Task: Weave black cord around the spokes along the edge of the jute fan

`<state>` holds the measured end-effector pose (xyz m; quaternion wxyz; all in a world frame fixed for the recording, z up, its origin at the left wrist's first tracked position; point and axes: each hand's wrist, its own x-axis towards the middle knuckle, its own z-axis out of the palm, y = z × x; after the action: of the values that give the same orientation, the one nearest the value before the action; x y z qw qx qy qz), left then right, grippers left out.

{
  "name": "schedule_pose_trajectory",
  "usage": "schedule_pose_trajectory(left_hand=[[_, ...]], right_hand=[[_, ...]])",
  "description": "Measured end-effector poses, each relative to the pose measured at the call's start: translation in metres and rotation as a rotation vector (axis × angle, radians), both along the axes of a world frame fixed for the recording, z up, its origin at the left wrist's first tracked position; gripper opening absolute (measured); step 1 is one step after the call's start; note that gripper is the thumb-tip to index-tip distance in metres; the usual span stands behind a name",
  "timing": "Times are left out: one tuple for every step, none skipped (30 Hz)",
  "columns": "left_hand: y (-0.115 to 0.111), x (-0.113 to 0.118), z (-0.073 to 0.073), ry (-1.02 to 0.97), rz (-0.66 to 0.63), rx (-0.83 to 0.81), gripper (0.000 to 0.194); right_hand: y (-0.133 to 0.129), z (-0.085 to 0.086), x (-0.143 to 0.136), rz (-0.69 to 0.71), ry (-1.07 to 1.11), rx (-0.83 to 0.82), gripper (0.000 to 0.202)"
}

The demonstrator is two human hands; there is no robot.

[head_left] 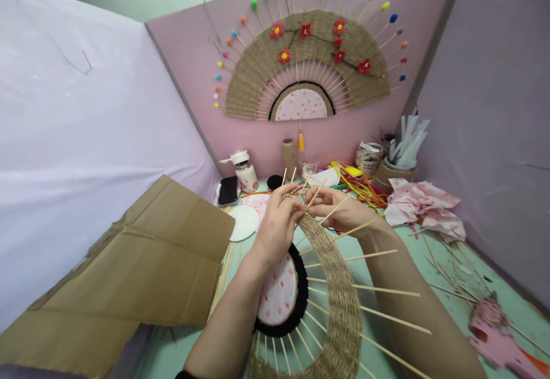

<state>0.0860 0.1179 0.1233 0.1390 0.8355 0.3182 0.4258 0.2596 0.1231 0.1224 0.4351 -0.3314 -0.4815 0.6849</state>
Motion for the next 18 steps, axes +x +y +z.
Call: schedule_pose_trajectory(left_hand=[[-0.001,0.001,0.001,0.005,-0.001,-0.003,0.011],[-0.002,0.001,0.001,0.009,-0.001,-0.005,0.010],[-0.003,0.002,0.002,0.010,0.001,-0.010,0.010],[-0.003,0.003,0.002,0.009,0.006,-0.018,0.010],[-0.004,0.003,0.003,0.007,0.009,-0.029,0.009],[-0.004,0.004,0.003,0.000,0.014,-0.043,0.009],[-0.004,0.004,0.003,-0.008,0.020,-0.060,0.009],[-0.004,0.003,0.002,-0.019,0.029,-0.078,0.011],[-0.003,0.003,0.002,-0.035,0.043,-0.099,0.015],[-0.002,0.002,0.001,-0.056,0.061,-0.123,0.021],[-0.001,0.002,0.000,-0.082,0.082,-0.155,0.029],[0.000,0.001,-0.001,-0.111,0.101,-0.199,0.036],[0.001,0.000,-0.002,-0.144,0.115,-0.259,0.043],[0.003,-0.002,-0.003,-0.179,0.123,-0.332,0.048],[0.005,-0.003,-0.003,-0.218,0.123,-0.414,0.052],[0.007,-0.005,-0.003,-0.263,0.115,-0.496,0.056],[0.009,-0.007,-0.003,-0.312,0.104,-0.574,0.058],[0.012,-0.009,-0.003,-0.364,0.088,-0.643,0.061]], right_hand=[[0.000,0.000,0.001,-0.002,0.001,-0.004,0.035],[0.000,0.000,0.002,-0.001,0.000,-0.006,0.034],[0.000,0.000,0.002,0.003,-0.001,-0.004,0.034],[0.000,0.000,0.003,0.008,-0.002,0.002,0.033],[0.001,-0.001,0.003,0.014,-0.003,0.010,0.032],[0.001,-0.001,0.003,0.020,-0.005,0.016,0.032],[0.001,-0.002,0.004,0.026,-0.003,0.019,0.033],[0.001,-0.003,0.005,0.031,-0.001,0.018,0.033],[0.002,-0.004,0.006,0.032,-0.002,0.015,0.033],[0.003,-0.005,0.007,0.031,-0.005,0.012,0.034],[0.003,-0.006,0.008,0.027,-0.010,0.011,0.034],[0.004,-0.007,0.008,0.021,-0.019,0.013,0.035],[0.005,-0.008,0.009,0.014,-0.033,0.018,0.036],[0.006,-0.009,0.009,0.006,-0.053,0.025,0.037],[0.007,-0.010,0.010,0.000,-0.076,0.034,0.038],[0.007,-0.010,0.010,-0.003,-0.100,0.044,0.038],[0.007,-0.010,0.009,-0.005,-0.124,0.056,0.037],[0.007,-0.010,0.009,-0.004,-0.144,0.067,0.036]])
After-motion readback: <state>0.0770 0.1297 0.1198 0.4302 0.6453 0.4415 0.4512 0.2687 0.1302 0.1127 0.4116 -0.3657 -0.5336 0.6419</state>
